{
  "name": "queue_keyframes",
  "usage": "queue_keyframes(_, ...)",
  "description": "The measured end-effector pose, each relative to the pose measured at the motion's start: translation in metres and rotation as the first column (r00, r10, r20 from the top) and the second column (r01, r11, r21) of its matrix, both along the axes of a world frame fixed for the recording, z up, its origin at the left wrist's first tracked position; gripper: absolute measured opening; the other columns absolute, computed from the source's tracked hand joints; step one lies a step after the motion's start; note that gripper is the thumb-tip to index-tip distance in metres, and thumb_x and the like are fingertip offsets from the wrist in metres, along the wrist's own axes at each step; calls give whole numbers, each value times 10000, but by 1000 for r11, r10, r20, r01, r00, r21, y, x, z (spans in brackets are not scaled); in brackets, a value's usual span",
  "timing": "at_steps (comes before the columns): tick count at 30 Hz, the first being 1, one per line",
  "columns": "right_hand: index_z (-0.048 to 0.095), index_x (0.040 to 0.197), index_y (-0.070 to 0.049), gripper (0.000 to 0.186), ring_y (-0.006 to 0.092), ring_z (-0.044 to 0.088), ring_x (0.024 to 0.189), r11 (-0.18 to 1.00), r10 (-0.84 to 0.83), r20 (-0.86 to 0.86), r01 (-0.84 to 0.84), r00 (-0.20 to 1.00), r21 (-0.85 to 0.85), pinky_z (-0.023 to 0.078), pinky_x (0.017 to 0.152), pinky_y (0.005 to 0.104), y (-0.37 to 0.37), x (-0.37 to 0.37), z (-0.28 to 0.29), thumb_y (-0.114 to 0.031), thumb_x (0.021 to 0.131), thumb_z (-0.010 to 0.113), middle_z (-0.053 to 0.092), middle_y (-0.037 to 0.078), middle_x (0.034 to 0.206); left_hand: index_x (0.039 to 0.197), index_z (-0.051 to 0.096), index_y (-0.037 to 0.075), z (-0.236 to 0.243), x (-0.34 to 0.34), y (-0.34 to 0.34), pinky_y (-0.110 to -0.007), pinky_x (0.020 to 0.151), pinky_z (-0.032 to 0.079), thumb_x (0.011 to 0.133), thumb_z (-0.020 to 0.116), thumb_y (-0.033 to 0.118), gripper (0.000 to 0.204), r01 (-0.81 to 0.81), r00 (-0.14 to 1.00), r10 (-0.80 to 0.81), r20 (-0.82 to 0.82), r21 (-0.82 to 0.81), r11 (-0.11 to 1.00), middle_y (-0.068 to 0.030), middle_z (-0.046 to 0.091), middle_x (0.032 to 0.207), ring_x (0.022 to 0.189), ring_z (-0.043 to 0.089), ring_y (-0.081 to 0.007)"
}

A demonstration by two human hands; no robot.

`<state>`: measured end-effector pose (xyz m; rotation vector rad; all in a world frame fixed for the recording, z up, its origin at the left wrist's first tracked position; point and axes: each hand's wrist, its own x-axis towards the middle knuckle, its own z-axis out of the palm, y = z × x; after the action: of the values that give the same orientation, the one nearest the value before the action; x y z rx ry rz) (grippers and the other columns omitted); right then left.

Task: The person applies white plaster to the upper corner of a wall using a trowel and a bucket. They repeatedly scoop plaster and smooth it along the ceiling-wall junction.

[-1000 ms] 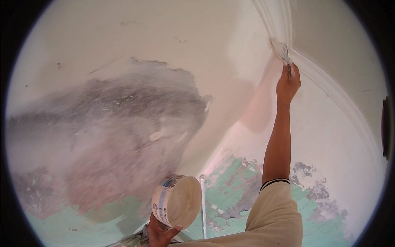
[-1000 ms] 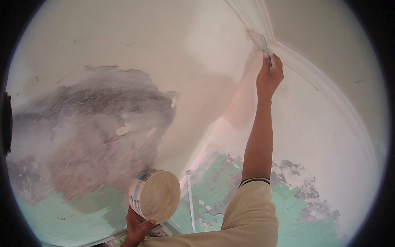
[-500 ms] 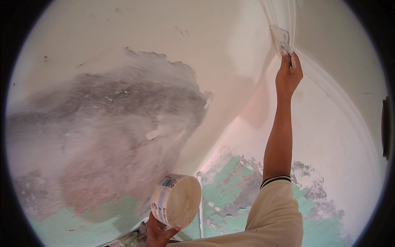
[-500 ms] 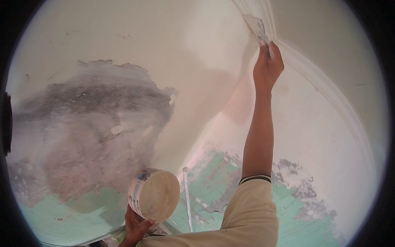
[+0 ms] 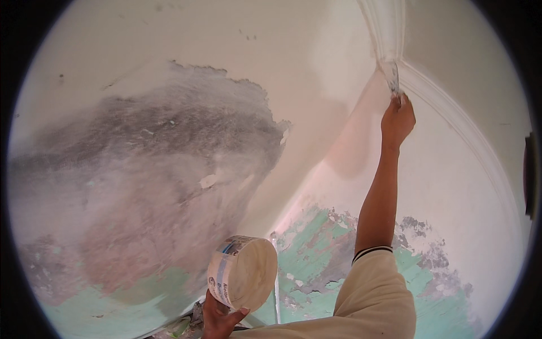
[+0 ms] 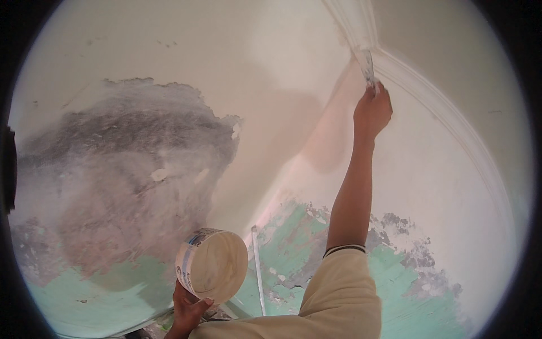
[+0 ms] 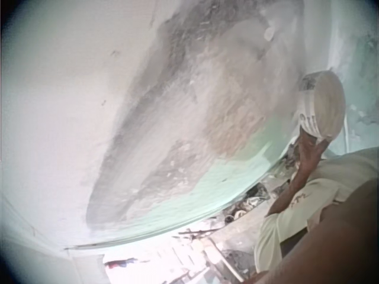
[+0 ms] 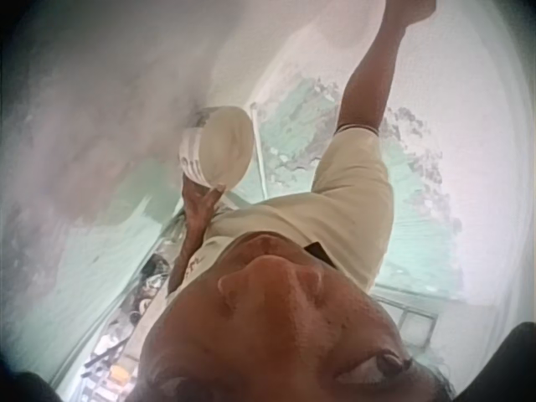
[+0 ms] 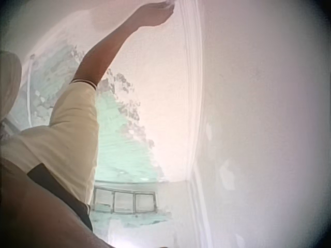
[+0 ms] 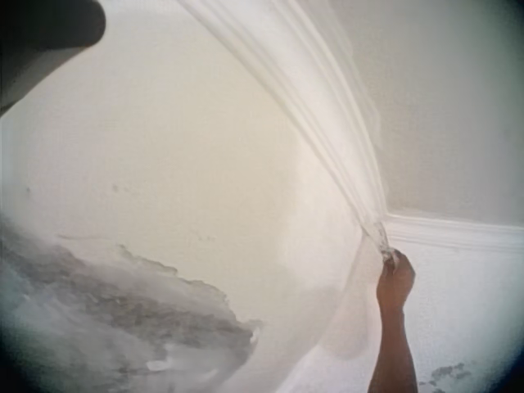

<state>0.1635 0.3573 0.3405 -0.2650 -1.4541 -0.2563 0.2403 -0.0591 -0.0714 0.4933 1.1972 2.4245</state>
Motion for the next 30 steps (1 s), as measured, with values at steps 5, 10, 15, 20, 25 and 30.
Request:
queue_keyframes(5, 649, 1200, -29, 266, 100, 609, 631, 292, 865, -261, -854, 428, -430, 486, 508, 259, -39, 0, -34, -220, 1016, 665, 643, 32, 831, 1521, 319, -32, 12, 2, -3, -431, 1143, 418, 751, 854, 138, 953, -31, 999, 31, 27, -16, 999, -175, 523, 1448, 1325, 538, -285)
queue_keyframes(10, 580, 1186, 6, 191, 164, 611, 741, -358, 800, -581, -896, -150, -262, 539, 664, 318, -89, -31, -53, -139, 1072, 531, 618, 78, 898, 1574, 296, -3, 5, -2, -12, -393, 1003, 499, 850, 831, 343, 965, -136, 983, 100, -152, -250, 959, -160, 521, 1462, 1283, 561, -270)
queue_keyframes(15, 537, 1279, 46, 260, 192, 658, 749, -522, 657, -654, -853, -376, -33, 553, 640, 326, -120, -52, -48, -82, 1057, 493, 626, 105, 935, 1574, 298, -2, -6, -1, -24, -395, 1009, 495, 851, 831, 344, 963, -160, 977, 117, -179, -250, 955, -160, 522, 1462, 1284, 559, -270)
queue_keyframes(20, 435, 1380, 161, 405, 255, 680, 834, -598, 557, -698, -801, -450, 40, 607, 745, 393, -159, -54, -22, -56, 1049, 521, 612, 164, 960, 1574, 300, -1, -7, 12, -34, -397, 1014, 491, 852, 830, 345, 960, -208, 972, 162, -172, -295, 933, -160, 522, 1462, 1286, 557, -271)
queue_keyframes(25, 440, 1357, 171, 407, 266, 688, 801, -593, 481, -688, -779, -544, 202, 614, 720, 396, -184, -53, 24, -56, 1039, 556, 612, 162, 954, 1573, 302, 0, -3, 18, -41, -399, 1019, 487, 852, 830, 346, 958, -229, 964, 165, -210, -333, 914, -160, 522, 1462, 1288, 554, -271)
queue_keyframes(30, 471, 1322, 147, 349, 242, 672, 734, -657, 356, -696, -697, -623, 288, 539, 610, 353, -192, -64, 58, -41, 1038, 545, 598, 137, 897, 1573, 304, 1, 0, 23, -50, -401, 1024, 483, 853, 830, 347, 956, -251, 959, 179, -222, -363, 897, -160, 523, 1462, 1290, 552, -271)
